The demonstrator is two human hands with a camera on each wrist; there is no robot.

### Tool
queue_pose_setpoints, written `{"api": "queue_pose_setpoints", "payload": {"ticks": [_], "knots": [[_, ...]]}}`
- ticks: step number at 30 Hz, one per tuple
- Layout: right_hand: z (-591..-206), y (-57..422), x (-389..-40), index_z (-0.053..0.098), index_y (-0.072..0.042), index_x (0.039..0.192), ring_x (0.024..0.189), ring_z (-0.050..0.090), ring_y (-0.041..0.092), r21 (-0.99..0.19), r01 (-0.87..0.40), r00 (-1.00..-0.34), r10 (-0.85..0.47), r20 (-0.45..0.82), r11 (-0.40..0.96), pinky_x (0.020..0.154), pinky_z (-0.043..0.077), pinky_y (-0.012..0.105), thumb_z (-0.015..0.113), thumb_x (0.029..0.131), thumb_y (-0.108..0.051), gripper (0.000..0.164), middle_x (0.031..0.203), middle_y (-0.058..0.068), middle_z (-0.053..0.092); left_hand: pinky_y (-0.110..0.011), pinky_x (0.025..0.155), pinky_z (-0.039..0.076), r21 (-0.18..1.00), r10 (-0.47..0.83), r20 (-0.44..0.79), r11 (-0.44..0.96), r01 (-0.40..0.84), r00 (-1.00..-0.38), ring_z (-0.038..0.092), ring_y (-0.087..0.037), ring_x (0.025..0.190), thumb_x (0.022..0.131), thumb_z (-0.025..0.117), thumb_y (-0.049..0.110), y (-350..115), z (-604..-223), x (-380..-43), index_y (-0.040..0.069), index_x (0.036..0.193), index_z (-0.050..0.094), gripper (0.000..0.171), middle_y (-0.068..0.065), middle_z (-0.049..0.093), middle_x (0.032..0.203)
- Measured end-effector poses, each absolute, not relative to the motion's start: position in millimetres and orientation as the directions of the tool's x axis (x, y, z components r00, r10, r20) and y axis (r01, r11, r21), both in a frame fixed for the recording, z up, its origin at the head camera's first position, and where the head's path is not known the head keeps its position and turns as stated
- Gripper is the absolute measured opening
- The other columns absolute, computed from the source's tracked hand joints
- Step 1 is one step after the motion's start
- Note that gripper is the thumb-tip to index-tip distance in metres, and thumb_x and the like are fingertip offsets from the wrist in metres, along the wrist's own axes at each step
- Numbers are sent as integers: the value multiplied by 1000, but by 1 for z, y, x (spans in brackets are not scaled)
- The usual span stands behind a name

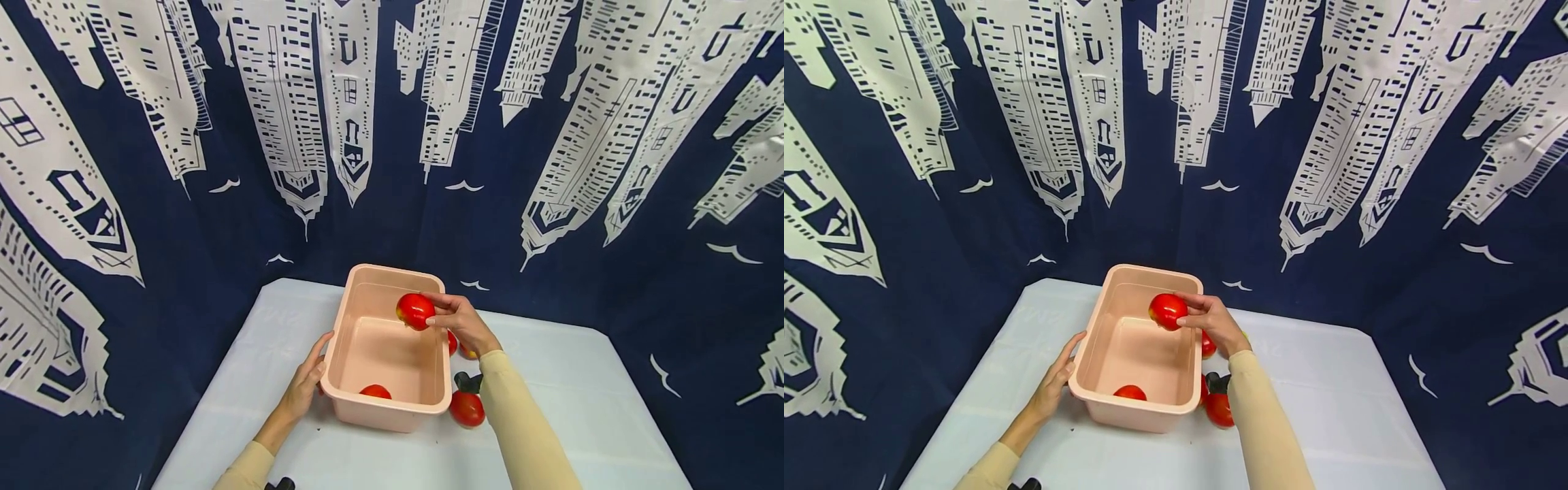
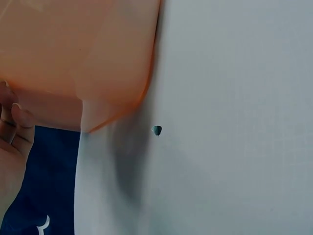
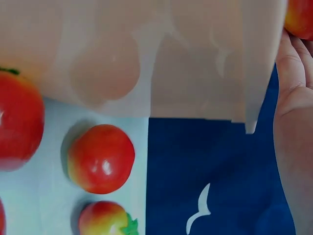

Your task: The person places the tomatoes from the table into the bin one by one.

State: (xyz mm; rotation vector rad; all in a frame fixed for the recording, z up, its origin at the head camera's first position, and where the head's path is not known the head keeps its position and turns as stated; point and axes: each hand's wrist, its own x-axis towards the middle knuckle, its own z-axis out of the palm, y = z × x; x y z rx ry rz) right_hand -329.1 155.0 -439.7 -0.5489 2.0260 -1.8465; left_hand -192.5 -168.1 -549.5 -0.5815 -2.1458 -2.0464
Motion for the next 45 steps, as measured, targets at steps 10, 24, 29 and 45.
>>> {"api": "queue_pose_setpoints", "payload": {"ticks": [10, 24, 29, 45], "knots": [[-429, 138, -333, 56, -7, 136, 110, 68, 24, -993, -43, -859, -511, -19, 109, 94, 53, 41, 75, 77, -5, 62, 133, 14, 61, -33, 44, 41, 927, 195, 367, 2, 374, -910, 50, -20, 53, 99, 27, 15, -168, -549, -192, 12, 156, 17, 57, -36, 58, 102], [-420, 139, -337, 54, -5, 138, 110, 68, 22, -992, -46, -839, -544, -26, 117, 93, 54, 35, 73, 79, -3, 62, 133, 13, 62, -37, 43, 40, 923, 193, 379, -12, 384, -905, 52, -5, 57, 99, 28, 16, -166, -550, -193, 13, 155, 18, 58, -33, 60, 106], [-412, 133, -341, 56, -6, 136, 109, 68, 22, -993, -77, -837, -547, 14, 93, 93, 54, 35, 73, 78, -1, 61, 133, 12, 62, -40, 43, 39, 930, 187, 361, -7, 367, -913, 52, -5, 57, 99, 29, 19, -167, -550, -193, 15, 155, 19, 58, -38, 57, 109], [-411, 116, -343, 47, 4, 140, 127, 55, 34, -994, -106, -802, -592, 74, 20, 97, 49, 36, 67, 80, 10, 63, 143, 25, 48, -37, 42, 38, 933, 202, 352, 4, 361, -914, 50, -23, 53, 99, 30, 18, -169, -549, -192, 15, 155, 19, 58, -39, 57, 108]]}}
